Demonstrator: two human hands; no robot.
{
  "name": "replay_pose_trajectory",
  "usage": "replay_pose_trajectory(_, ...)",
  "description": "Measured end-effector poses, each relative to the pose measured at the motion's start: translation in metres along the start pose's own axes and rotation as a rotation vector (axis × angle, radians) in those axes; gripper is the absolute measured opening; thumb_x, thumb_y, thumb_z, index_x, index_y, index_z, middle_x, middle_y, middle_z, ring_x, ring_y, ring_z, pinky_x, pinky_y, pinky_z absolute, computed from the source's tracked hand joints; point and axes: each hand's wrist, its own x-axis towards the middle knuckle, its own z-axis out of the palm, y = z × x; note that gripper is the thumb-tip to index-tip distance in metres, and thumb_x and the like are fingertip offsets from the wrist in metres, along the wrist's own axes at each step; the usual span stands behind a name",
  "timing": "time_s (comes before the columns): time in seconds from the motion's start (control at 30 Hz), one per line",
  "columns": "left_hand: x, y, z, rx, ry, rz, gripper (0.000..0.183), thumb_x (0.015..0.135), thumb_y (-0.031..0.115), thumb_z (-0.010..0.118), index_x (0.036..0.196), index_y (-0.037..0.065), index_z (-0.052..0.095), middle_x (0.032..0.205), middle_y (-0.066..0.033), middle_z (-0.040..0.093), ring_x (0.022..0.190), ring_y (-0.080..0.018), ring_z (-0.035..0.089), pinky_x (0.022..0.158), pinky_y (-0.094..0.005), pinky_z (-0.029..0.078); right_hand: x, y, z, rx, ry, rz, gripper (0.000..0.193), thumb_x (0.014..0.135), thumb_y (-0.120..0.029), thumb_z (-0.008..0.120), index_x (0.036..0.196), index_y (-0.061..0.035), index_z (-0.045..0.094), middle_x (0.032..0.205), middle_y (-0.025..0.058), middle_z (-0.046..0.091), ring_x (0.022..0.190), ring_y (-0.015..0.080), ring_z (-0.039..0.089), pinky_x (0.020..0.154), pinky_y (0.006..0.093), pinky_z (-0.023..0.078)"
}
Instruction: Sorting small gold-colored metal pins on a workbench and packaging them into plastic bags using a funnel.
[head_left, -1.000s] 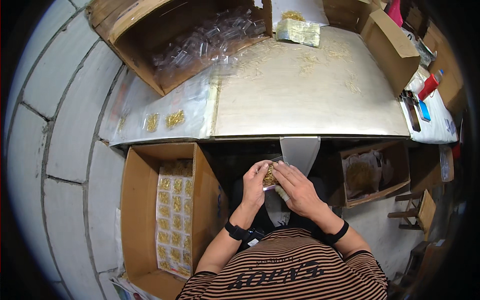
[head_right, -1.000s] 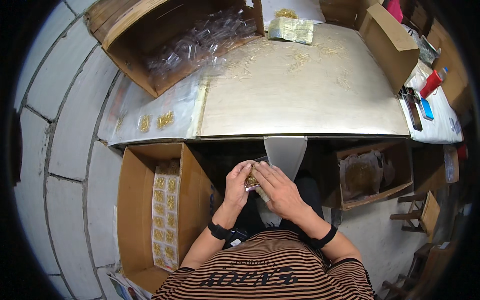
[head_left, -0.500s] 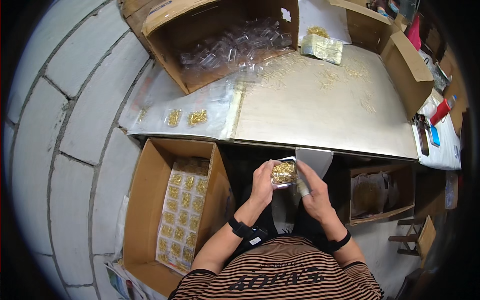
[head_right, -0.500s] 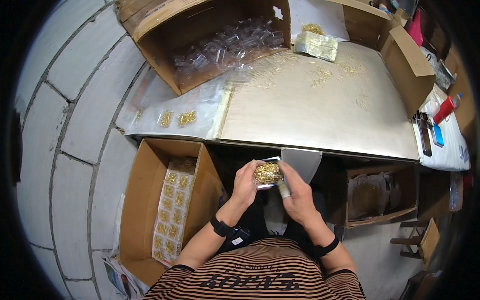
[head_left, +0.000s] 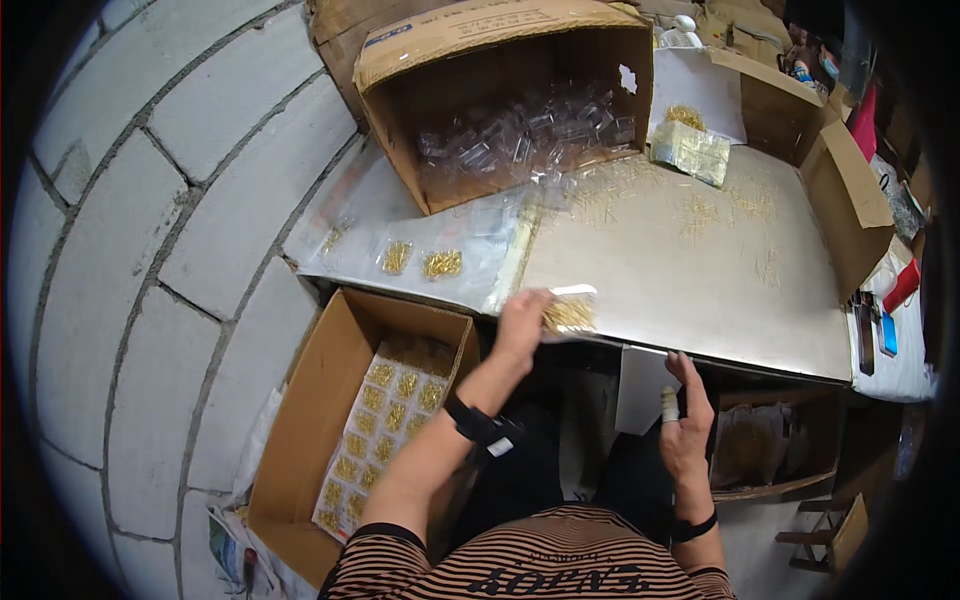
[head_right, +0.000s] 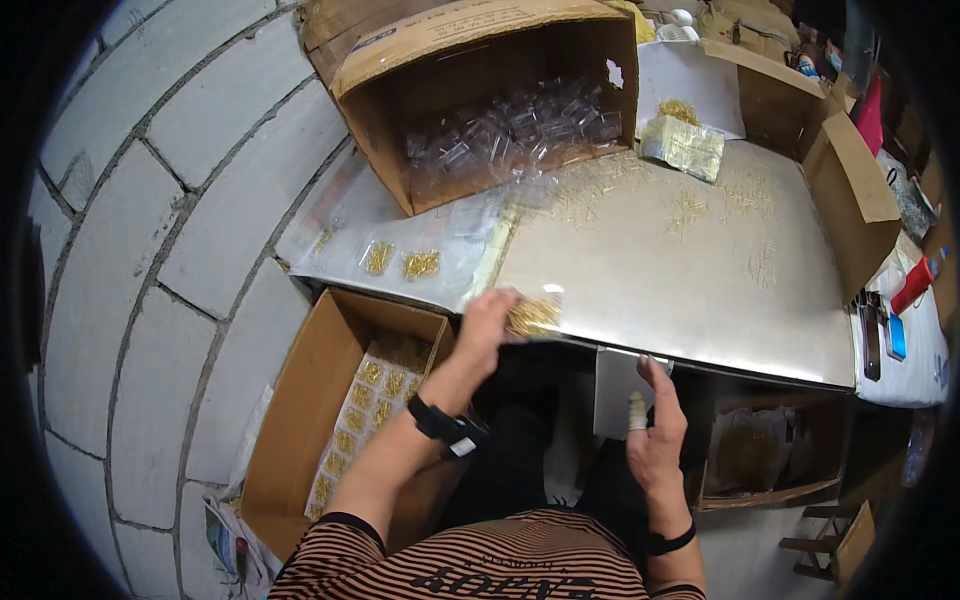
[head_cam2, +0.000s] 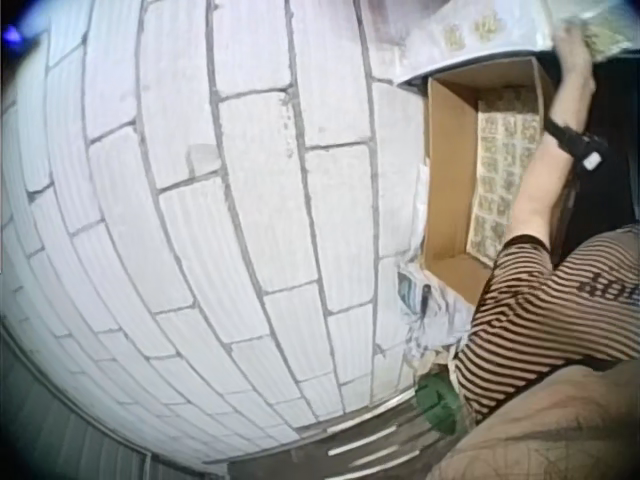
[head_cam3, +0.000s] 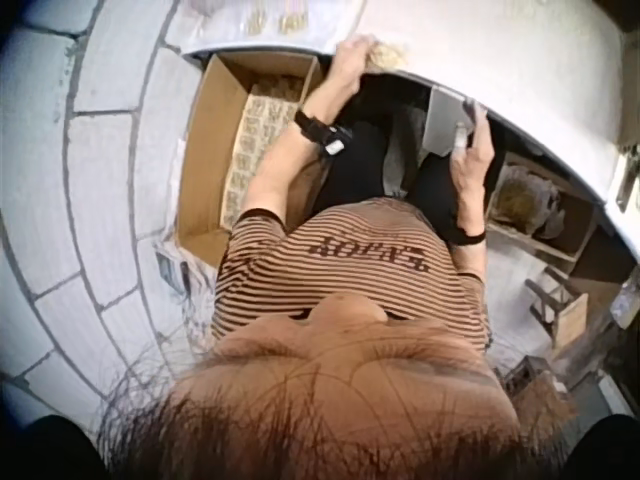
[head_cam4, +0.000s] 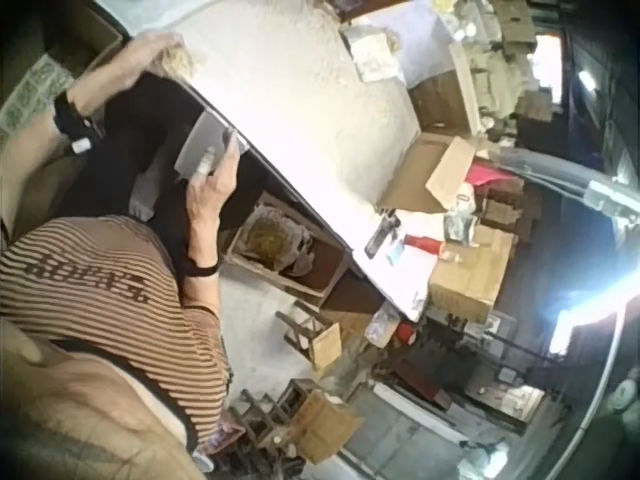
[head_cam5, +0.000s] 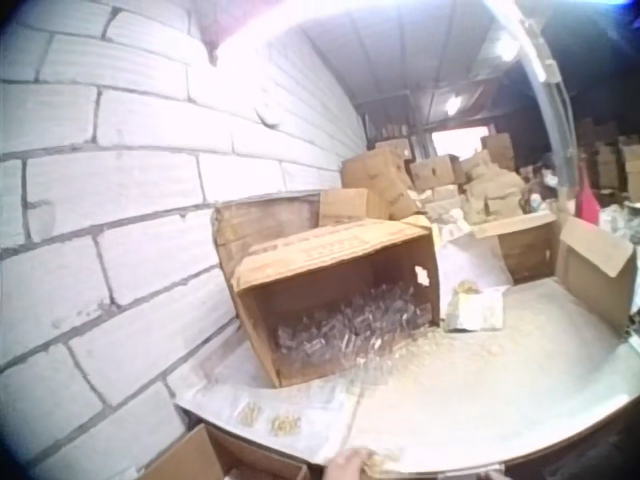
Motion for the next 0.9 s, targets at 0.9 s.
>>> replay_pose_trajectory(0.9, 0.211, 0.079, -0.101, 1.566, 0.220, 0.161, 0.030, 0.077, 0.025, 0.063, 0.093, -0.001, 0.061, 0.100, -0.0219, 0.062, 0.096, -0.0378, 0.059, 0.080, -0.0446, 0.047, 0.297, 0.256, 0.005, -0.744, -0.270, 0.391, 0.064, 0.091, -0.042, 0.038, 0.143, -0.0087, 0.022, 0.148, 0.0172, 0.020, 0.137, 0.0342, 0.016, 0.111, 0.0482, 0.014)
